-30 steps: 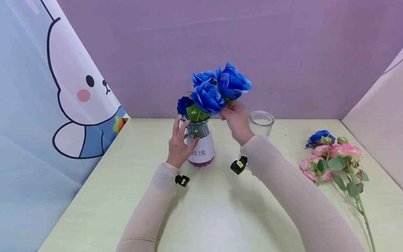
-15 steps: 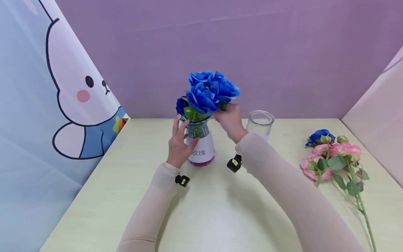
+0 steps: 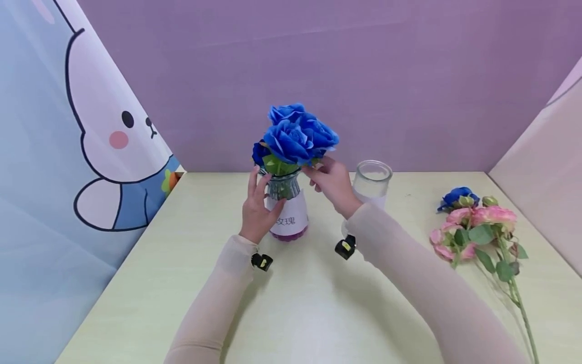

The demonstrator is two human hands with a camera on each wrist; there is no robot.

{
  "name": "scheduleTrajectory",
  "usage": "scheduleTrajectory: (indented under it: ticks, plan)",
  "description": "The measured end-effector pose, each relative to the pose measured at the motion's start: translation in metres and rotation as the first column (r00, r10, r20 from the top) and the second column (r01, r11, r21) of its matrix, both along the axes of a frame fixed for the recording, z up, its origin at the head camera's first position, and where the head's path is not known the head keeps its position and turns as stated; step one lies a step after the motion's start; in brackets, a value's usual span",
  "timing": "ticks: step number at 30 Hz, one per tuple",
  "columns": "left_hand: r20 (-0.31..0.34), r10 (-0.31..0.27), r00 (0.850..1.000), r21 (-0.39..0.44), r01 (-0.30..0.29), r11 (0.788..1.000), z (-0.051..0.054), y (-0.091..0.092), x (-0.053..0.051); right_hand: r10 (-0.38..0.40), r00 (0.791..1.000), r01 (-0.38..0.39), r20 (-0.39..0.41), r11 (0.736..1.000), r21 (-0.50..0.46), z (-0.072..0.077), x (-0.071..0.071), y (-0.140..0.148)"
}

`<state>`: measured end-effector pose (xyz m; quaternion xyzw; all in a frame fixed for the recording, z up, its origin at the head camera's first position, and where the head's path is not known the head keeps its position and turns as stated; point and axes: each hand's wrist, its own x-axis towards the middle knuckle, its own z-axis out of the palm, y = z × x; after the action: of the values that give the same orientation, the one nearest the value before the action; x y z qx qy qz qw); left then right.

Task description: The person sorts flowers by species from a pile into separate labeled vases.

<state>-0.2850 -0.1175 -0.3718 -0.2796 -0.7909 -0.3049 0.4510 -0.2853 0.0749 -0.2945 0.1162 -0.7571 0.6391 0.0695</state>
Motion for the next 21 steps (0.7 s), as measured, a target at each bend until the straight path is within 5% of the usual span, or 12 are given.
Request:
scheduleTrajectory:
  ticks: [5,11,16,18,21]
  plan:
    - [-0.061,0.088,0.994,0.006,-0.088,0.996,0.004,0.003,0.005,0.115,0.993,-0.115,0.011,0.982,0.148,-0.015,0.016,0.026]
    - [-0.108,0.144,0.984,0.026,-0.142,0.99,0.008,0.008,0.009,0.33,0.941,-0.337,0.077,0.892,0.3,-0.04,0.029,0.066]
    - [-0.179,0.184,0.967,0.021,-0.183,0.983,0.007,0.014,0.011,0.358,0.917,-0.397,0.175,0.86,0.321,-0.057,0.04,0.104]
    - [-0.255,0.158,0.954,0.034,-0.154,0.987,0.005,0.019,0.011,0.336,0.918,-0.39,0.212,0.862,0.323,-0.062,0.046,0.123]
    - [-0.39,0.027,0.92,0.042,-0.012,0.999,0.002,0.031,0.01,0.282,0.929,-0.354,0.24,0.868,0.35,-0.067,0.053,0.154]
